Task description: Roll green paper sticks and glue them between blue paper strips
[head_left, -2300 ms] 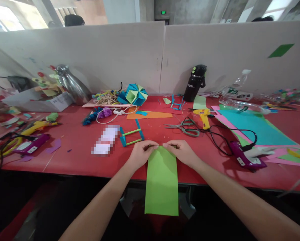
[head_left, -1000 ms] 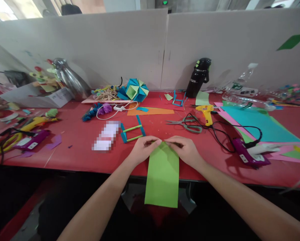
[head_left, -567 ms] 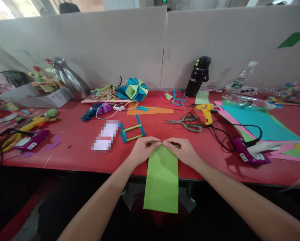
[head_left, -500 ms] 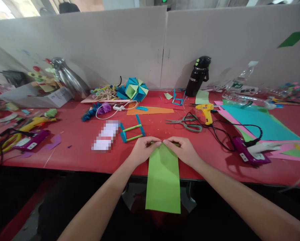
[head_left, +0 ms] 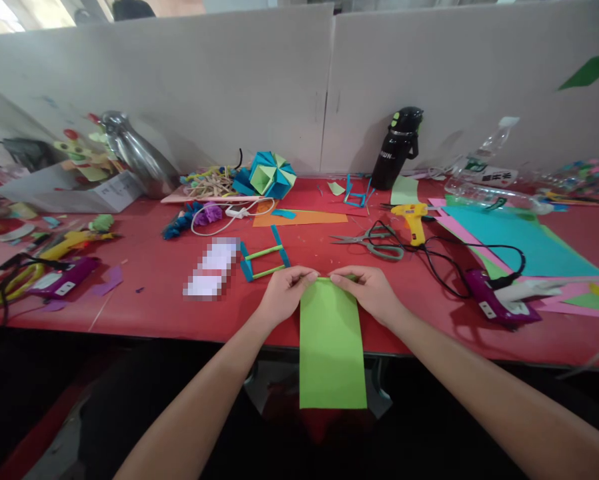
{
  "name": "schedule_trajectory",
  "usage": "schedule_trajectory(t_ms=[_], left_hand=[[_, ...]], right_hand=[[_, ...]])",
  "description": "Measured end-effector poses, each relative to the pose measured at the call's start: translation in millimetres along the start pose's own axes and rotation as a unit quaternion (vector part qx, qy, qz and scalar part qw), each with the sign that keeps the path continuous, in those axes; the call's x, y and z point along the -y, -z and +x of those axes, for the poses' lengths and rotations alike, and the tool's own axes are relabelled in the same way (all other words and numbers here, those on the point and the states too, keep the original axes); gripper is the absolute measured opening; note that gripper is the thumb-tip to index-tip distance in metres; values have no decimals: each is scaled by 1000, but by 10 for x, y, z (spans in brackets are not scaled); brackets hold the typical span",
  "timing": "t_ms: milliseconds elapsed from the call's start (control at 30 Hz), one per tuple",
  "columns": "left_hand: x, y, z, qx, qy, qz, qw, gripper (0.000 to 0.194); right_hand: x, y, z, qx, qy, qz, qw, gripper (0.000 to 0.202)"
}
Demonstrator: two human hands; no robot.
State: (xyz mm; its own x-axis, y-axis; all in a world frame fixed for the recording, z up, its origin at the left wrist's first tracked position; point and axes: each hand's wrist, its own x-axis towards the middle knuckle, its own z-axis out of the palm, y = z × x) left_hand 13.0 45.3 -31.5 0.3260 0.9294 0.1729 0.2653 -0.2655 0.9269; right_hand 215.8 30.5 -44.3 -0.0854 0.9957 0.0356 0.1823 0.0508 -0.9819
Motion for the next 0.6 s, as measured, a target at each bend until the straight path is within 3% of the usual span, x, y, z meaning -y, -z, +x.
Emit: schedule_trajectory(t_ms=[200,433,600], left_hand=[[26,-2,-7,-7,4,-9,1000,26],[-14,2,-2,18,8,26,999,23],[25,-2,1,11,9,17,1000,20]], right_hand=[[-30,19,14,7,-8,52,999,29],[2,25,-10,40,5,16,999,29],[28,22,-2,11,7,38,999,36]])
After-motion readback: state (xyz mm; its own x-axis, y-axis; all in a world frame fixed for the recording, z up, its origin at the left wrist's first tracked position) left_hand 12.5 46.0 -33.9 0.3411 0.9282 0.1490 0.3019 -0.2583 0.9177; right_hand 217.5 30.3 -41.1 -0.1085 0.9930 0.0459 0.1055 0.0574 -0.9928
